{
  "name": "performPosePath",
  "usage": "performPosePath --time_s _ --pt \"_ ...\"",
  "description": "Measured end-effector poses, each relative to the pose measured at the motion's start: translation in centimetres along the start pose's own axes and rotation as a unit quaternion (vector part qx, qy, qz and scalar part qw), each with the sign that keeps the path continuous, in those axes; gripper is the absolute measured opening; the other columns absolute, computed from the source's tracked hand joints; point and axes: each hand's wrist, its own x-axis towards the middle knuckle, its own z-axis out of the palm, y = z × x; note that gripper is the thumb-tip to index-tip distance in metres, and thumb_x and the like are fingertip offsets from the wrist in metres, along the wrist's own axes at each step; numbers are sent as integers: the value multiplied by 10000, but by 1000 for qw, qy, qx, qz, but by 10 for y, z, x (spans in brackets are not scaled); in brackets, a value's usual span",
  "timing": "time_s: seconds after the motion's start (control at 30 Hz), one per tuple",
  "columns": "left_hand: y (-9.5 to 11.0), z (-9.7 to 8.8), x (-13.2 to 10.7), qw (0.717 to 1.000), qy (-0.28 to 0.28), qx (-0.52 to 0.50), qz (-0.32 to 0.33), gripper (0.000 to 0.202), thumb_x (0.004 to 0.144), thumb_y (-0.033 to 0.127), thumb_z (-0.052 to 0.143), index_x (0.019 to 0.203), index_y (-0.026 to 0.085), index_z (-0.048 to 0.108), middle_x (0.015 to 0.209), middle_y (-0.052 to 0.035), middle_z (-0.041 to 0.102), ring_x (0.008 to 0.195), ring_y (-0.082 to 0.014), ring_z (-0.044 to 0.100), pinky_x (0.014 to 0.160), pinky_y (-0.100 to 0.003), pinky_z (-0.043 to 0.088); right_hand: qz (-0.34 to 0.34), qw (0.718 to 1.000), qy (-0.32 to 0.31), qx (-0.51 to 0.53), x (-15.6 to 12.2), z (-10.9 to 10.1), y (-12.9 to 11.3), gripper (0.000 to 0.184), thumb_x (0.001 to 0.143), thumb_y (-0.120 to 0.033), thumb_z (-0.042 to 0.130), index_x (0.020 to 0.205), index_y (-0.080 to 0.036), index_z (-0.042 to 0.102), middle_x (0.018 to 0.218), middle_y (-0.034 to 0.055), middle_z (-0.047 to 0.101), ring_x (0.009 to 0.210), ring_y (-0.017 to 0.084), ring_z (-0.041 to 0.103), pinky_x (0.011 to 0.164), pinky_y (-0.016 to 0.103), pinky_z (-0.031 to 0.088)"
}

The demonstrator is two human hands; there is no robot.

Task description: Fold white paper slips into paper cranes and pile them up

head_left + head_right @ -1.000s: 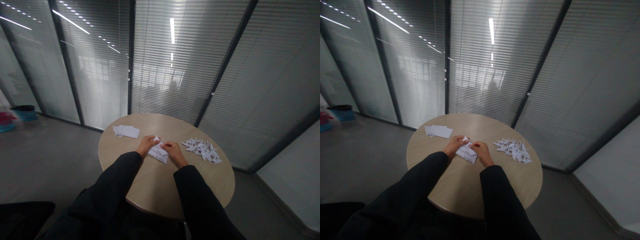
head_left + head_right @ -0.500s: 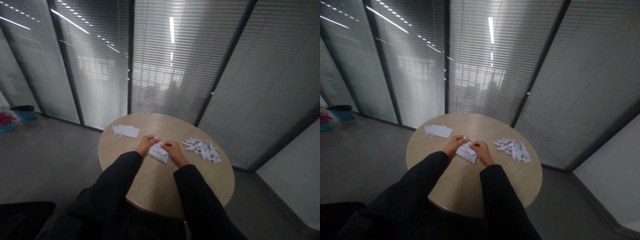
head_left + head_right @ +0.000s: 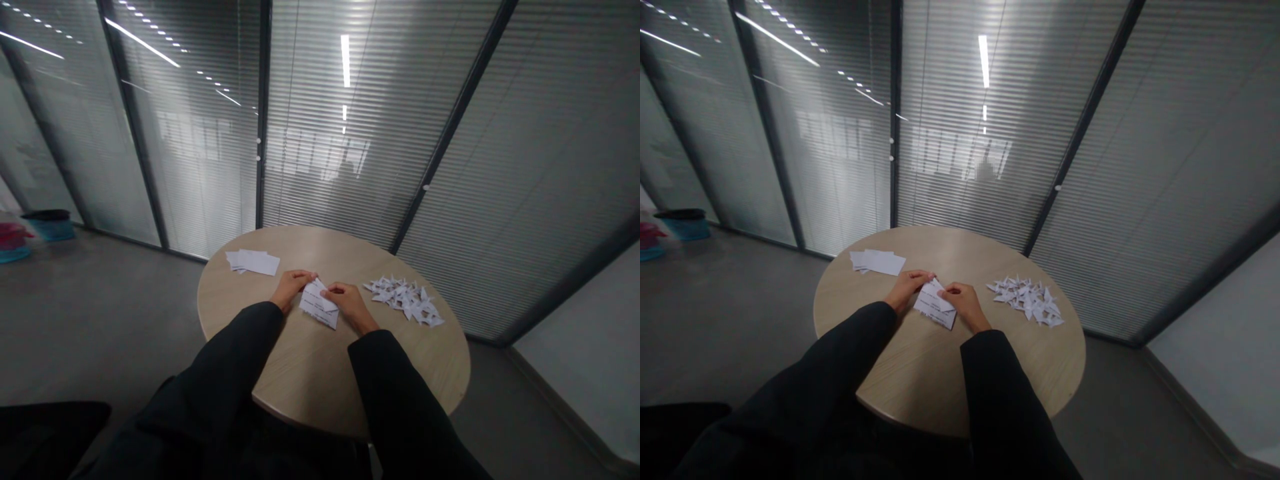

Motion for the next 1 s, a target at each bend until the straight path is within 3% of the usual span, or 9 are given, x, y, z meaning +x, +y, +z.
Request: performPosePath --time_s 0.47,0.83,1.0 --pt "2 3 -2 999 26 19 2 378 601 473 779 612 110 676 570 -56 622 499 -113 521 512 -243 384 5 1000 -13 -4 -1 0 -2 275 563 -399 757 658 -157 667 616 24 679 560 156 592 521 258 415" --pt "-3 1 2 999 37 4 -15 356 633 448 739 659 96 697 627 -80 662 550 -139 589 559 -253 435 13 1000 -27 -4 -1 -1 -1 266 578 -400 749 645 -162 652 610 23 667 560 154 585 515 256 404" --pt "-4 0 3 999 30 5 -31 468 694 561 678 690 94 710 637 -93 668 537 -134 584 541 -248 422 17 1000 -23 2 -1 -1 1 256 575 -384 746 643 -156 650 597 17 658 546 149 577 511 257 402"
